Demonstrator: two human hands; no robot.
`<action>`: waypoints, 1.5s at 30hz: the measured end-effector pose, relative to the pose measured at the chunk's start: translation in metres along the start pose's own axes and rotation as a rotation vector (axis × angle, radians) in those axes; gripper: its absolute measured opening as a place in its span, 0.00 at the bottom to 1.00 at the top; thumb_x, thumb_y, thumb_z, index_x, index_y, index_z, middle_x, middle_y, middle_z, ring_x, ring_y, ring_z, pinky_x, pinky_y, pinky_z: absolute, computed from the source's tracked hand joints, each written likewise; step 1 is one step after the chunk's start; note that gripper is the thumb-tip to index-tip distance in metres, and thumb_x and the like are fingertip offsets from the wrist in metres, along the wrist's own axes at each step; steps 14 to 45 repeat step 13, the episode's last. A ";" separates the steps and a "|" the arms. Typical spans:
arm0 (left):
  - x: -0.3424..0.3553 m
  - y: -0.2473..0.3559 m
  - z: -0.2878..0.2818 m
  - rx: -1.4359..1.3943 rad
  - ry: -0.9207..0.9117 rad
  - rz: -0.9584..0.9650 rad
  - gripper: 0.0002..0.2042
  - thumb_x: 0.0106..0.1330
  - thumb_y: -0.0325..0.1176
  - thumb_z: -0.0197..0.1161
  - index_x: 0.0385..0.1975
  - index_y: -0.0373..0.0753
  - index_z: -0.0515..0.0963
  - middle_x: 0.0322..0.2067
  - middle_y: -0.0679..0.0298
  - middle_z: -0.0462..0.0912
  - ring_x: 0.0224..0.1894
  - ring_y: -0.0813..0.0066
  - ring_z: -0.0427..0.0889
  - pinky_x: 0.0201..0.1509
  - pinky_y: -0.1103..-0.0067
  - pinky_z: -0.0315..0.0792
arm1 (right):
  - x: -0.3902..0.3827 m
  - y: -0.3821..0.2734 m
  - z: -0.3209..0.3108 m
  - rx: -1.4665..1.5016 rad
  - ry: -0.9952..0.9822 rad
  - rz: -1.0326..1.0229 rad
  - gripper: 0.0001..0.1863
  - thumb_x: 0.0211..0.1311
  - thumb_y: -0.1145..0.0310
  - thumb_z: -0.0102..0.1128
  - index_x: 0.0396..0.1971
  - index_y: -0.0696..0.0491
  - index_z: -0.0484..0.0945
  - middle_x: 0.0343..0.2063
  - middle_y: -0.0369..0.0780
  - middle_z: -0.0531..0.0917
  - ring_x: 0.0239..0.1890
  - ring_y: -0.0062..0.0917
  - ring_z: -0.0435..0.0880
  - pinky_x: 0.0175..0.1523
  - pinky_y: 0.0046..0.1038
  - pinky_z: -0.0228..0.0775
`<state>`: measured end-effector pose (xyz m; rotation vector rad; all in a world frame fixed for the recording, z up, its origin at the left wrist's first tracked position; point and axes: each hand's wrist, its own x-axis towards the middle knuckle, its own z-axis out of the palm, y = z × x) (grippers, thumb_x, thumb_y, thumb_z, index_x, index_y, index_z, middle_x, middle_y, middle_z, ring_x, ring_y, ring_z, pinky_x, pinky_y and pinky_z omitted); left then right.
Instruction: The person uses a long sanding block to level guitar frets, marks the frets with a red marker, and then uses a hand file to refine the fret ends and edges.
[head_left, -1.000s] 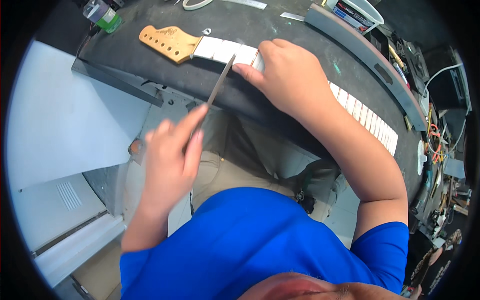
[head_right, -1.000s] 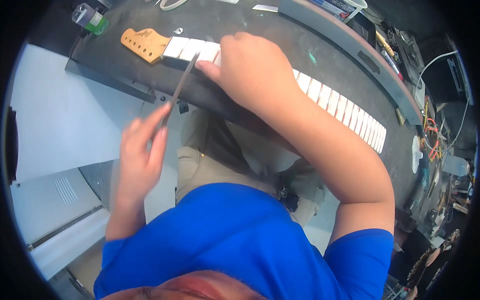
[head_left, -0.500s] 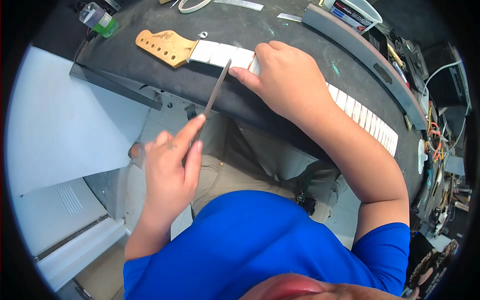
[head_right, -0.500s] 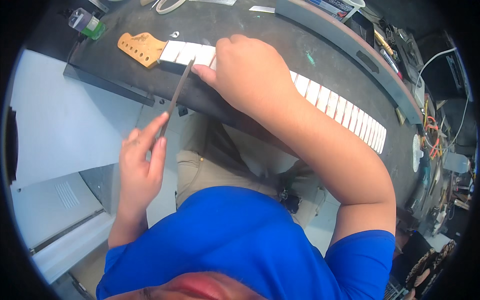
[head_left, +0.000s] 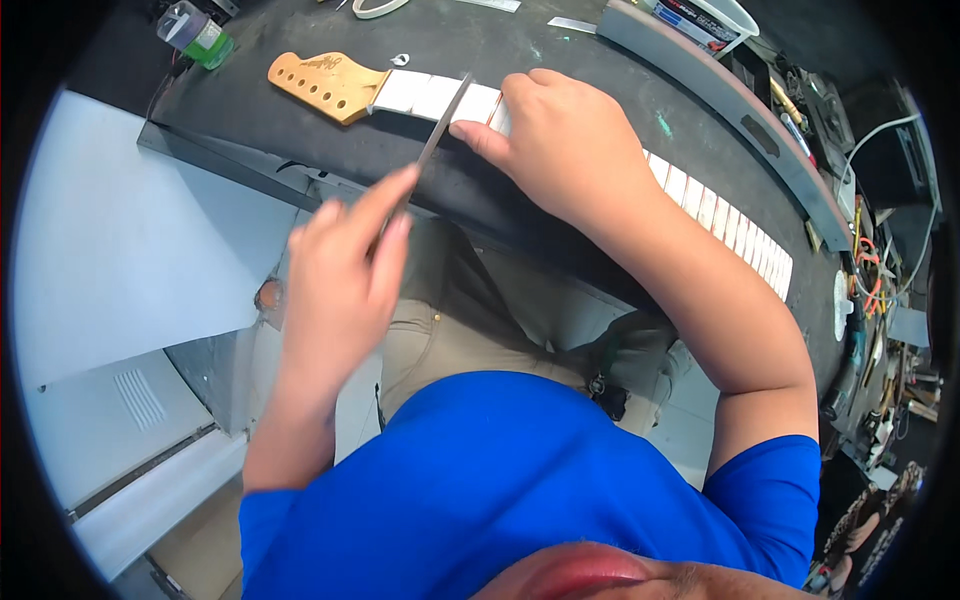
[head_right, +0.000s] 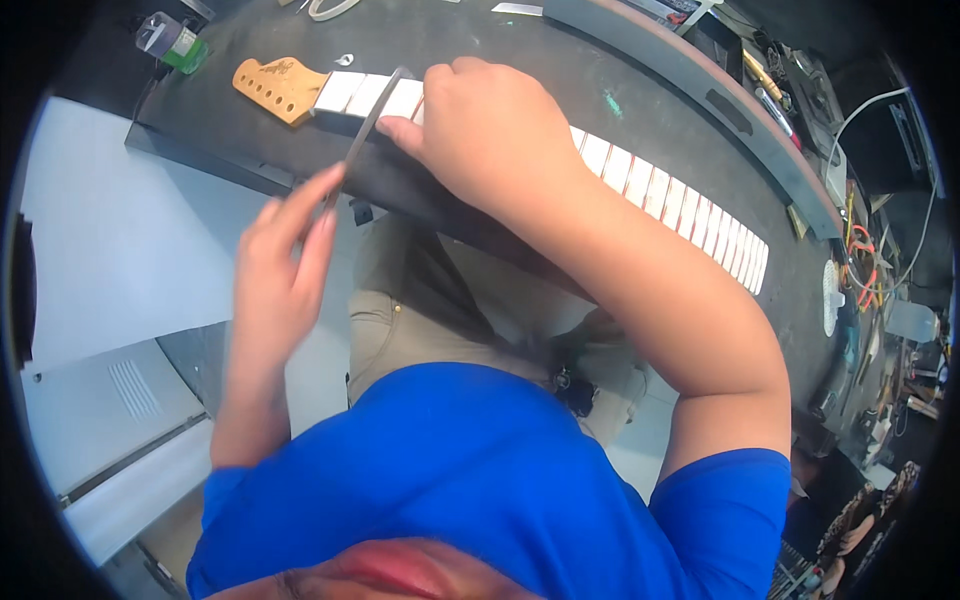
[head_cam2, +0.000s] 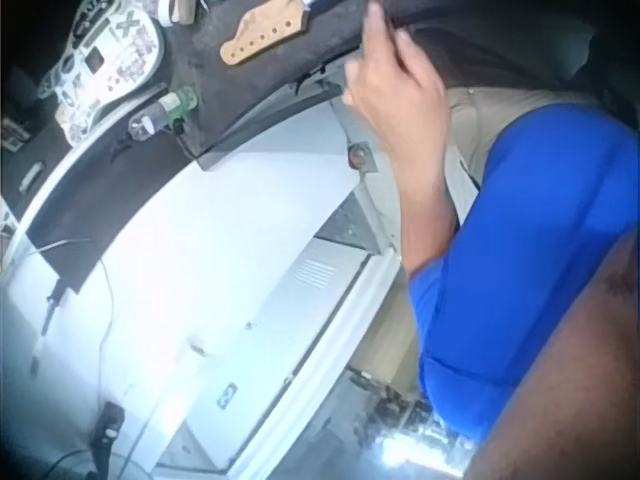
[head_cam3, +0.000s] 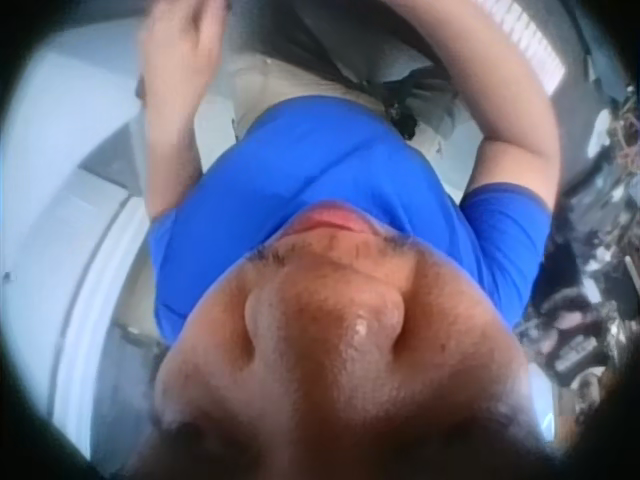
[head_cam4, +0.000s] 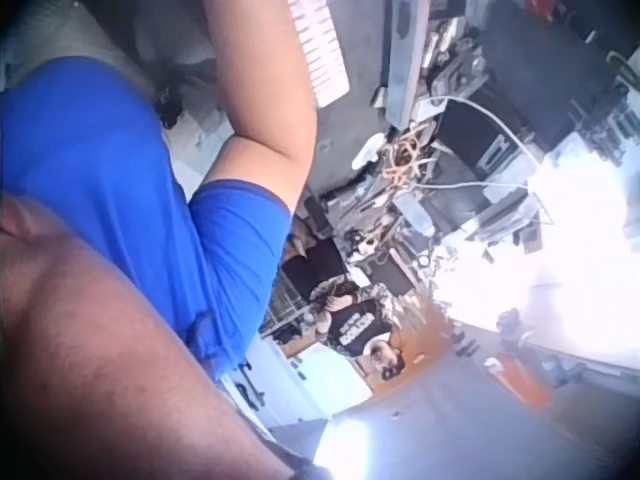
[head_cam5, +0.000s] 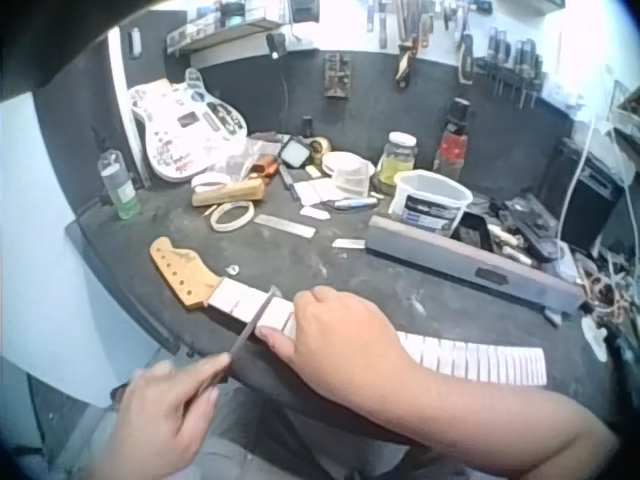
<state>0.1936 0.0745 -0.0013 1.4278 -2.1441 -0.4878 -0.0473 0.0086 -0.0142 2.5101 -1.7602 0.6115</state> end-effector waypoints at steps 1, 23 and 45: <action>0.026 0.003 0.007 0.023 0.052 0.040 0.17 0.75 0.31 0.65 0.61 0.44 0.86 0.33 0.58 0.90 0.33 0.53 0.81 0.43 0.58 0.73 | 0.005 0.002 -0.001 0.000 0.011 -0.001 0.29 0.72 0.45 0.68 0.35 0.62 0.86 0.34 0.50 0.88 0.40 0.44 0.91 0.49 0.42 0.85; -0.001 -0.009 0.003 0.029 0.029 0.043 0.22 0.71 0.29 0.70 0.66 0.45 0.85 0.33 0.60 0.89 0.32 0.61 0.78 0.45 0.60 0.69 | 0.006 0.004 0.003 -0.018 0.000 0.037 0.29 0.72 0.44 0.68 0.37 0.62 0.87 0.36 0.49 0.89 0.42 0.44 0.91 0.52 0.41 0.85; -0.001 -0.009 0.003 0.029 0.029 0.043 0.22 0.71 0.29 0.70 0.66 0.45 0.85 0.33 0.60 0.89 0.32 0.61 0.78 0.45 0.60 0.69 | 0.006 0.004 0.003 -0.018 0.000 0.037 0.29 0.72 0.44 0.68 0.37 0.62 0.87 0.36 0.49 0.89 0.42 0.44 0.91 0.52 0.41 0.85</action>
